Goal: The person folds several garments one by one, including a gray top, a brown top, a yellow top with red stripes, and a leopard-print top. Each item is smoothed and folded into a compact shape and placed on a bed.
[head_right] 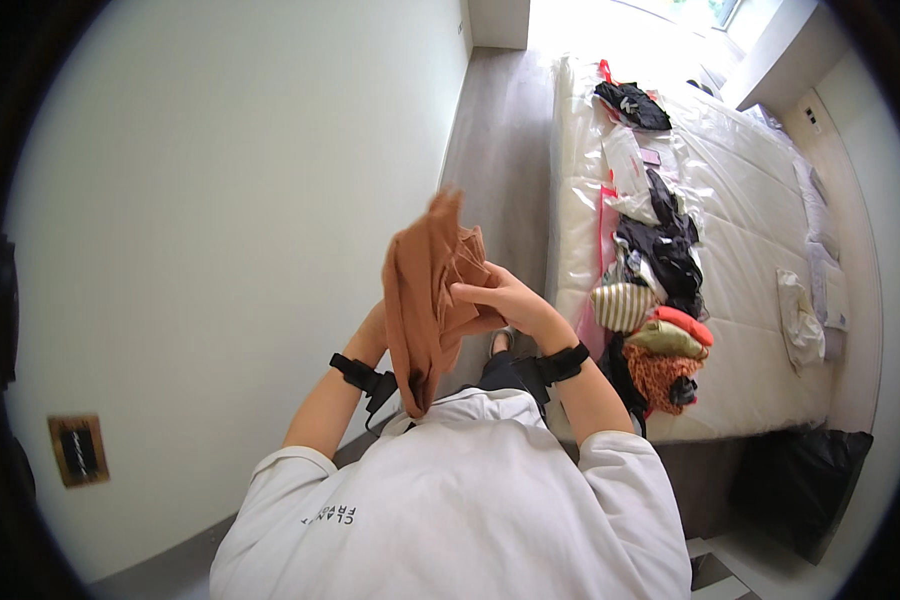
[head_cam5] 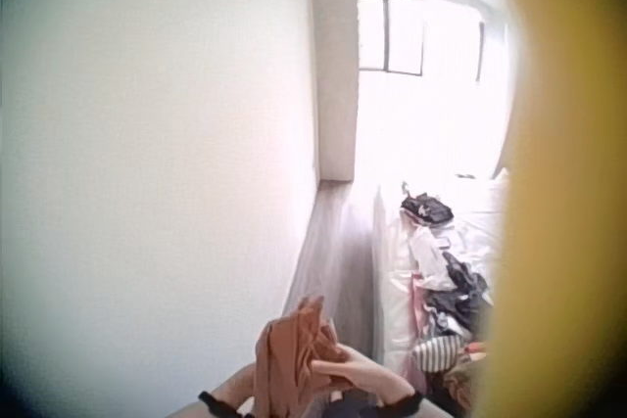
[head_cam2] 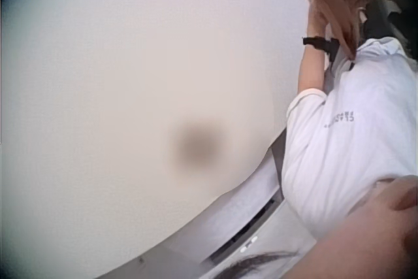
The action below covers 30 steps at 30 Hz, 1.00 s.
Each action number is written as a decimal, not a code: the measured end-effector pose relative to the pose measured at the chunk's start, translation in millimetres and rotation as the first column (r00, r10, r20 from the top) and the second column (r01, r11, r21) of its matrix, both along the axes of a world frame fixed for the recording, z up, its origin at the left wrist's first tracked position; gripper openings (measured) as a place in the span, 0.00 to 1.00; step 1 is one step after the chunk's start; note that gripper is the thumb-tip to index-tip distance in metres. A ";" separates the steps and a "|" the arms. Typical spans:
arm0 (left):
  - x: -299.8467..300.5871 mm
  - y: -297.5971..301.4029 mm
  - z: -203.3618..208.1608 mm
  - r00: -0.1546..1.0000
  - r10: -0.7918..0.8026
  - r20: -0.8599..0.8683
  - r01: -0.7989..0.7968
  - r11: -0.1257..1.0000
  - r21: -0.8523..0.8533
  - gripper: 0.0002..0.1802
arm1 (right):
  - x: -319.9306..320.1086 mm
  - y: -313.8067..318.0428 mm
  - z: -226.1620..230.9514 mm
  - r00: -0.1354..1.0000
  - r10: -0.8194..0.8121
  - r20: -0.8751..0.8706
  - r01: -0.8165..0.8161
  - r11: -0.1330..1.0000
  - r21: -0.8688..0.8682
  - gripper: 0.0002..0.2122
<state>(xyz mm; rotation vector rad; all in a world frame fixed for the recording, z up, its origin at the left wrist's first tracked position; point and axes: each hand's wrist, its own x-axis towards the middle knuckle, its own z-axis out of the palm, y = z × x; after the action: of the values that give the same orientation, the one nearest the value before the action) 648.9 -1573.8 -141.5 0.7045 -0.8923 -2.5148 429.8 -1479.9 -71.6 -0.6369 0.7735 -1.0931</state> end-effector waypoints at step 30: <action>-378.9 -429.4 153.7 0.918 -0.376 0.123 0.395 0.853 -0.341 0.27 | -336.9 -339.0 136.3 0.374 -0.449 -0.811 0.439 0.856 -0.272 0.11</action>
<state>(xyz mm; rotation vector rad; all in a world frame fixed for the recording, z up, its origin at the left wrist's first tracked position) 270.0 -2003.3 12.2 0.5082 -1.6043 -2.5555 92.9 -1818.9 64.7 -1.0454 1.9330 -1.2446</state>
